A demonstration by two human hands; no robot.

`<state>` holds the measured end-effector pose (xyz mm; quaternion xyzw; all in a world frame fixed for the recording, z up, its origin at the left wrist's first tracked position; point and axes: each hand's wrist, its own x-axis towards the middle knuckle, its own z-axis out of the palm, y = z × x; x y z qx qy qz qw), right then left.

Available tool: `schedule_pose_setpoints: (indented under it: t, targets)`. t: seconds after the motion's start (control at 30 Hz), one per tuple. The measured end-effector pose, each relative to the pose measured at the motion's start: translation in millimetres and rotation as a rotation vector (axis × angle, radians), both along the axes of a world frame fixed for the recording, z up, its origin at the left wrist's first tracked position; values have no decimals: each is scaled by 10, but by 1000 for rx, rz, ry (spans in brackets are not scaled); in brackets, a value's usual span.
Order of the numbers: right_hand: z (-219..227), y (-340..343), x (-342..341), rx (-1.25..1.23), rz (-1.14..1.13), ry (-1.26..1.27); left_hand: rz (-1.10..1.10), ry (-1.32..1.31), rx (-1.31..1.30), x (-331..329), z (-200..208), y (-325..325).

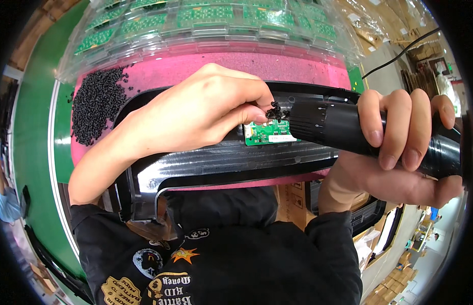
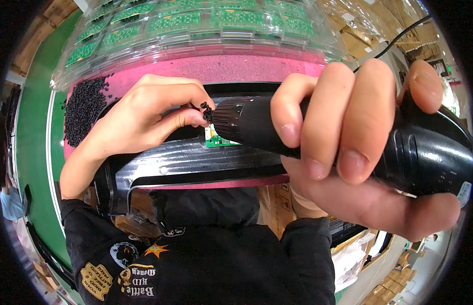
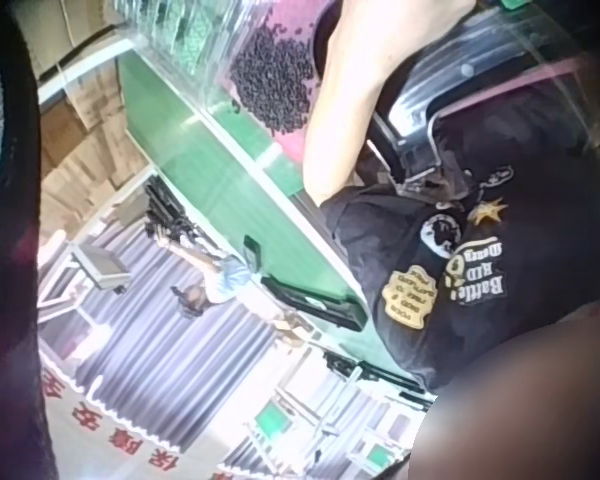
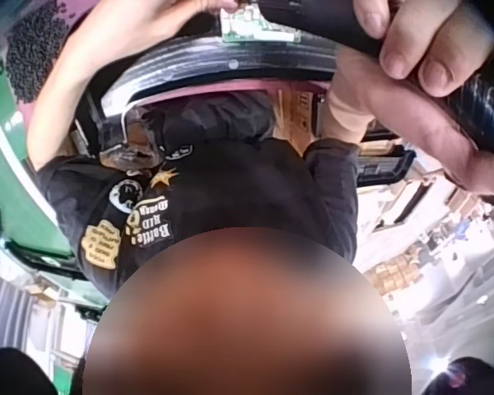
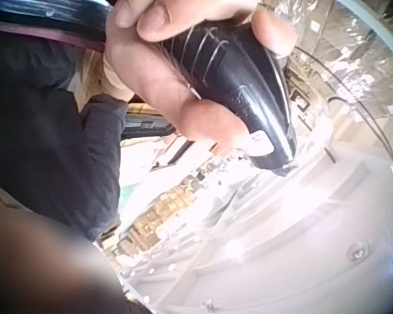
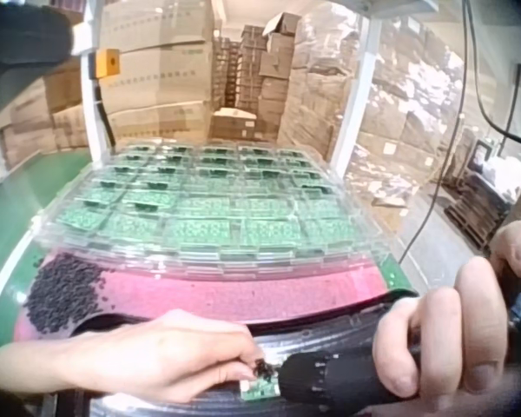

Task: The recorder is assembling circuit boards into plastic housings using an electric screwdriver.

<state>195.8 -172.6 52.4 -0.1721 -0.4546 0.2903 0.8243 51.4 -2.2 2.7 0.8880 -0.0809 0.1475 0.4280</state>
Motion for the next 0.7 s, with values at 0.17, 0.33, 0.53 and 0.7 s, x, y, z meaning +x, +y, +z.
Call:
schedule_pose_setpoints:
  t: [0.17,0.33,0.53,0.7]
  targets:
    - [-12,2,-59,-28,-67,-14,38,-74,41,-8,43,-12]
    - [-7,5,-53,-85,-116,-127,96,-262,248,-26,68,-45]
    - [-45,52,41,-136,-13,-270,140,-263,323,-42,55,-103]
    - [-37,-20,152,-139,28,-277,203,-291,381,-62,107,-106]
